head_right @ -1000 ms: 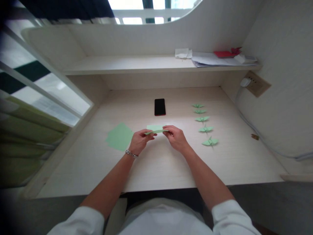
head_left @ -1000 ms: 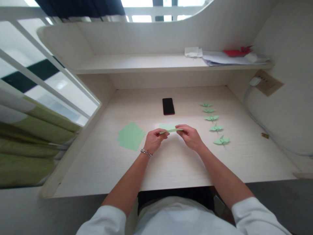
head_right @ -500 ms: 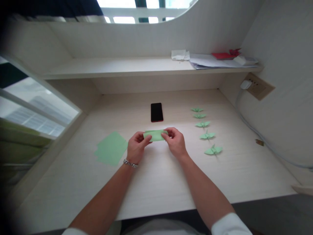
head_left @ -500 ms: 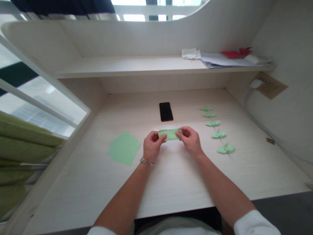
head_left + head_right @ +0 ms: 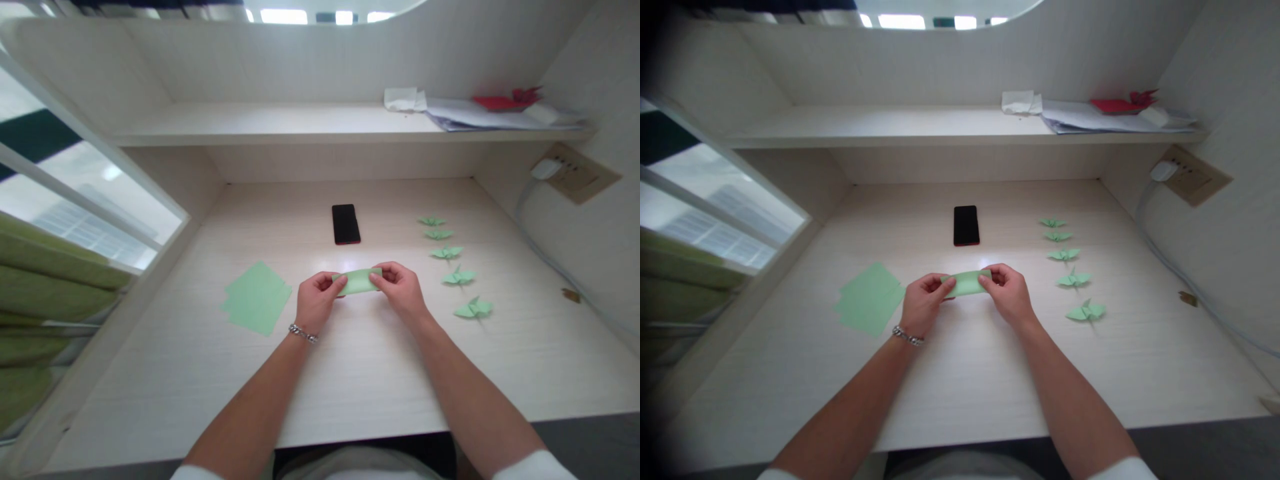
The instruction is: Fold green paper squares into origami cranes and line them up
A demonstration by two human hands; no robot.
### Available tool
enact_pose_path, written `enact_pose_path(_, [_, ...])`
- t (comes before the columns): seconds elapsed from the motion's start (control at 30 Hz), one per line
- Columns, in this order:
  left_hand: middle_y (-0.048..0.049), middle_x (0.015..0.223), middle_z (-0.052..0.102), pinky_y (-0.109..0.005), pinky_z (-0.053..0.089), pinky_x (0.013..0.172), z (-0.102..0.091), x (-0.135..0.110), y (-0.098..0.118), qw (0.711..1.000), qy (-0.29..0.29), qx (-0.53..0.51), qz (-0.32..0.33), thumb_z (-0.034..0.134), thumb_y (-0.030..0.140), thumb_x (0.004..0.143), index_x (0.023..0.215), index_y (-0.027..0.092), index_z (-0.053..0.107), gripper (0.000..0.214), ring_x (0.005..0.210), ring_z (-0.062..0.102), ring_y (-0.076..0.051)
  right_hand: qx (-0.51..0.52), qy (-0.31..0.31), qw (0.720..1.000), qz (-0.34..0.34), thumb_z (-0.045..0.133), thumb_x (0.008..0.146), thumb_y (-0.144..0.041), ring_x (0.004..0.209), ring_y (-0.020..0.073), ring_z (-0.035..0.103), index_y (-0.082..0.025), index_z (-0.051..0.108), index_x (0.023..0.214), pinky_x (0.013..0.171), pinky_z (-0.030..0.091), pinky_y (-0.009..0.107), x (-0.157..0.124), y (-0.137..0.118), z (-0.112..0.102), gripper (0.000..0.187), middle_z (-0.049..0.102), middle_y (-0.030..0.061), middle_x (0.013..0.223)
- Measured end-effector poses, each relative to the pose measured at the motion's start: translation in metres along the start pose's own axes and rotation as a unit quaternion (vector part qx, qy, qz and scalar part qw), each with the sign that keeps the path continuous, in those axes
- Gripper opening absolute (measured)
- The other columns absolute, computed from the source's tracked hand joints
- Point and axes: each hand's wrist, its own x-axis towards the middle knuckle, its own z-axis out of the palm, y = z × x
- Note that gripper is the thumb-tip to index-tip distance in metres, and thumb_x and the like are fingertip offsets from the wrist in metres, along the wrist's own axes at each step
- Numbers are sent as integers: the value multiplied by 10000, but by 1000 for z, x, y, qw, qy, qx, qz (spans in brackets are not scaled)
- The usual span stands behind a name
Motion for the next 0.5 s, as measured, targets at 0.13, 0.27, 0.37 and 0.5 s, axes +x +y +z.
enact_pose_path(0.13, [-24,660,654,-264,545,586,1,-2,3,1000,-14,5,-15,789,358,640,760,131,693,274,609,607,-130,-62,-8,998,-28,714,706,-317,719,175,597,-187,687,993,619,465,276,-2,-2,-1,317,687,59,875])
enact_pose_path(0.27, [-19,642,650,-237,513,562,2,-3,3,999,-24,7,-22,794,339,632,739,131,689,257,583,589,-115,-133,-17,991,-31,678,734,-363,582,141,506,-185,732,909,521,387,259,-4,-5,-1,255,664,36,732])
enact_pose_path(0.37, [-26,666,660,-228,496,554,1,-2,1,999,-30,1,-25,798,331,628,760,130,692,263,592,588,-114,-145,-11,989,-32,676,729,-379,542,128,461,-176,742,882,493,351,252,-4,-7,-2,263,639,25,666])
enact_pose_path(0.5, [-35,692,669,-235,490,565,0,-1,0,999,-37,-5,-23,795,330,631,786,129,697,272,611,594,-121,-148,-8,989,-25,682,719,-389,530,124,446,-168,750,871,485,340,250,-3,-8,-2,276,627,21,633])
